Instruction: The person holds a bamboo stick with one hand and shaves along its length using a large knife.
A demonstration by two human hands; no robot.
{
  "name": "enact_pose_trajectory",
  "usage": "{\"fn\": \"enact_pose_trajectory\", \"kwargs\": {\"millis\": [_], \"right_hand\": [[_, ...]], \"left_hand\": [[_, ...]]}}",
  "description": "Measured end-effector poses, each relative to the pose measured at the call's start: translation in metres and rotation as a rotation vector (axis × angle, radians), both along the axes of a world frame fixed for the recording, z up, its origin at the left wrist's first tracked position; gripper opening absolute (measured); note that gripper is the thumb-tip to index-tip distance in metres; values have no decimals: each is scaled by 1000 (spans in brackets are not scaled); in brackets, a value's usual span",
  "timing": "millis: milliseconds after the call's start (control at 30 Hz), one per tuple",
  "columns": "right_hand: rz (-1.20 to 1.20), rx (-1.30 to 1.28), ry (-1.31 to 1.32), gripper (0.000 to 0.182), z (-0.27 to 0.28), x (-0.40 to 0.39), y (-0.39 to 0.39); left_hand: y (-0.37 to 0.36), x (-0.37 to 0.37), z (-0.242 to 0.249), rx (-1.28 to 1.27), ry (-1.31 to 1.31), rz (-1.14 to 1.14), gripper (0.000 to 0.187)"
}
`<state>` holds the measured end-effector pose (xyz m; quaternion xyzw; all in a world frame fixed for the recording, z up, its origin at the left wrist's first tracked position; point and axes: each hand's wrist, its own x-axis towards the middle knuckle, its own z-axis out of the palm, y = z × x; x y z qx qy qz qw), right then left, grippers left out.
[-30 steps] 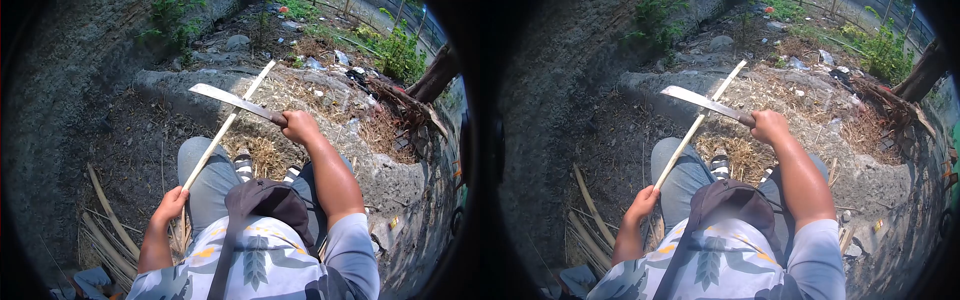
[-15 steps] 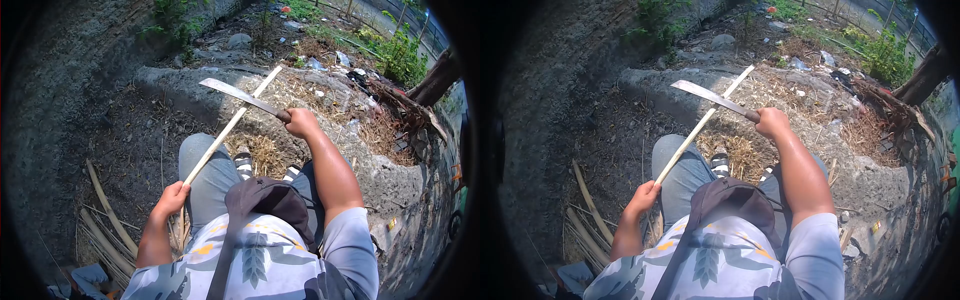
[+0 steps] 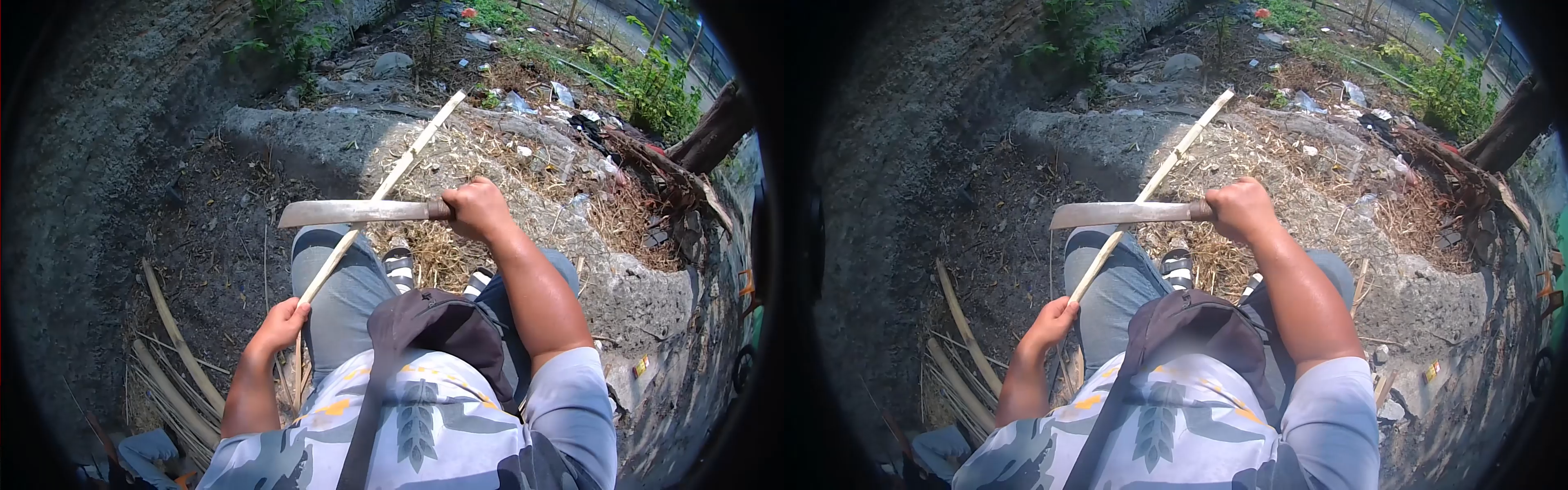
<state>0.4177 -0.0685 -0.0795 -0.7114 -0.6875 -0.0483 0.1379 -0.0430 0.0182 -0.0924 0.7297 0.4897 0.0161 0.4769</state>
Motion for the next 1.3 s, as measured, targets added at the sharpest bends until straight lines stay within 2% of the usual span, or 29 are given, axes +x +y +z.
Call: {"fn": "enact_pose_trajectory", "kwargs": {"millis": [67, 167, 400, 433, 567, 700, 800, 867, 1000, 1133, 1300], "right_hand": [[-339, -141, 162, 13, 0, 23, 3], [-504, -212, 173, 18, -15, 48, 0], [-480, -210, 377, 23, 10, 30, -16], [-430, -193, 361, 26, 9, 29, -17], [-224, -323, 252, 20, 11, 20, -12], [-64, -157, 71, 13, 5, 4, -6], [-253, -93, 23, 14, -2, 30, -3], [-593, -186, 307, 18, 9, 49, -5], [-616, -213, 268, 23, 13, 45, -15], [-559, -184, 349, 27, 15, 37, -18], [-265, -210, 307, 25, 6, 28, -12]], "left_hand": [[-1, -7, -7, 6, 4, -11, 36], [8, 0, -4, 25, 43, -54, 35], [6, 3, 0, -23, 34, -19, 37], [6, 3, -3, -22, 36, -26, 37], [4, 5, 2, 8, 25, -26, 38], [7, 1, -4, -43, 26, -7, 39], [7, -1, -3, -57, 16, -14, 38], [11, -1, -2, -79, -1, -17, 38], [17, -1, -1, -109, 16, -46, 36], [16, -2, -5, -192, -26, -15, 34], [14, 1, 0, -172, -22, 3, 35]]}}
